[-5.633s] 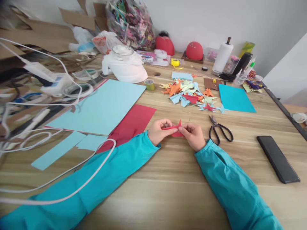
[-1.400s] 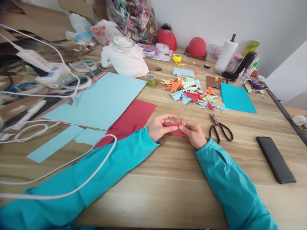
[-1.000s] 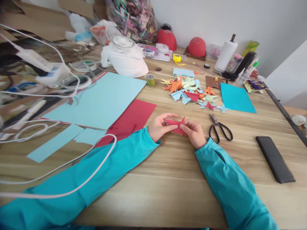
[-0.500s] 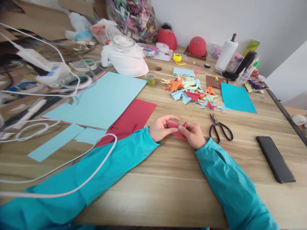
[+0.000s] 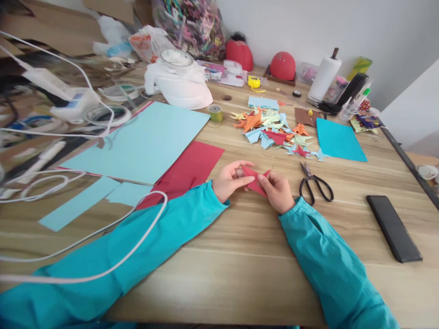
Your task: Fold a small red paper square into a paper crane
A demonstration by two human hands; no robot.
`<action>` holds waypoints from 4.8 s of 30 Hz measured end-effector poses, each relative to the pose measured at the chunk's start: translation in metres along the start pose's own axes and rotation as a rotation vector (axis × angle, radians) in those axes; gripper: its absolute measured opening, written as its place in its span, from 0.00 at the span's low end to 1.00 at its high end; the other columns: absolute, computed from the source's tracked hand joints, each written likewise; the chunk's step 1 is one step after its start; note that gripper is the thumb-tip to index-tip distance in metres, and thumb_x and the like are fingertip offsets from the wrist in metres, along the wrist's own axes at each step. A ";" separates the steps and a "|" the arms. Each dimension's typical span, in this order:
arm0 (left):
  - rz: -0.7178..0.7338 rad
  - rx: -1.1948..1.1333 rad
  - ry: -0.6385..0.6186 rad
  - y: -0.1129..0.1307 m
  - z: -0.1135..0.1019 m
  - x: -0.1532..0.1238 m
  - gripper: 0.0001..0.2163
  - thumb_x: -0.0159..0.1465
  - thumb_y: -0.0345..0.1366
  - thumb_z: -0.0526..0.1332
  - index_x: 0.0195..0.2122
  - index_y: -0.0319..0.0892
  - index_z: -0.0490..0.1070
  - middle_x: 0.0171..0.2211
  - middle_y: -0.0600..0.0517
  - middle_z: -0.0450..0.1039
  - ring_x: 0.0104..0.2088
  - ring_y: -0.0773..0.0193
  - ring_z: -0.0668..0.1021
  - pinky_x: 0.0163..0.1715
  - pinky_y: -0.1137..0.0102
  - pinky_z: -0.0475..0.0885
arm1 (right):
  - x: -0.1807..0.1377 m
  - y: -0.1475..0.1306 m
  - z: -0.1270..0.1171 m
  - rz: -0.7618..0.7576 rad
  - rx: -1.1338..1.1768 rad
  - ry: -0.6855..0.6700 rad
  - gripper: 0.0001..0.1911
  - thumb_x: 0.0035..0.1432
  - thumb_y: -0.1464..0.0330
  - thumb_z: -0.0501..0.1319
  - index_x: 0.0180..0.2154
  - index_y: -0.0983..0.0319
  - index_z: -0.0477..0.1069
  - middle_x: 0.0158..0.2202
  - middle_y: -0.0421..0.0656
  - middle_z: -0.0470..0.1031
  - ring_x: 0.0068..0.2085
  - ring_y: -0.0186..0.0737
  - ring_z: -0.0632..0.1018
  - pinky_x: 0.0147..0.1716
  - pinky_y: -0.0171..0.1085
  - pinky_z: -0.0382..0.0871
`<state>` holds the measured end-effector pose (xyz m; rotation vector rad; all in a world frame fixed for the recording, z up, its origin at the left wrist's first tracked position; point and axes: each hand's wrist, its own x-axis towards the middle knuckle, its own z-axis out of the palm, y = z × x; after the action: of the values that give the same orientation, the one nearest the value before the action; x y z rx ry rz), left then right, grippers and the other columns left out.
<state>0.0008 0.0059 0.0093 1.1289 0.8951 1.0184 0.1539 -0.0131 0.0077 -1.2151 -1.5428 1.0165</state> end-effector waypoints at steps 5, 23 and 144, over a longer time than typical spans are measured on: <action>-0.005 -0.121 0.038 -0.004 0.001 0.002 0.27 0.44 0.32 0.69 0.44 0.37 0.61 0.28 0.51 0.76 0.23 0.67 0.76 0.22 0.73 0.70 | 0.001 0.001 0.001 0.083 0.116 0.074 0.20 0.50 0.53 0.60 0.21 0.62 0.64 0.16 0.36 0.64 0.19 0.29 0.63 0.18 0.32 0.56; 0.073 -0.039 0.019 -0.008 0.000 0.002 0.13 0.50 0.30 0.60 0.38 0.38 0.65 0.31 0.51 0.73 0.24 0.70 0.74 0.24 0.73 0.70 | 0.002 0.002 -0.001 0.119 0.192 0.057 0.16 0.45 0.56 0.65 0.27 0.63 0.70 0.19 0.39 0.72 0.21 0.32 0.71 0.21 0.33 0.64; 0.032 -0.053 0.096 -0.007 0.004 -0.001 0.12 0.47 0.38 0.68 0.25 0.36 0.68 0.13 0.56 0.67 0.14 0.72 0.69 0.15 0.76 0.66 | 0.000 -0.005 -0.007 0.134 0.031 -0.117 0.13 0.46 0.61 0.65 0.23 0.65 0.71 0.18 0.40 0.71 0.20 0.31 0.69 0.20 0.32 0.62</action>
<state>0.0056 0.0032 0.0038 1.0596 0.9232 1.1241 0.1594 -0.0136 0.0147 -1.2701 -1.5445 1.2133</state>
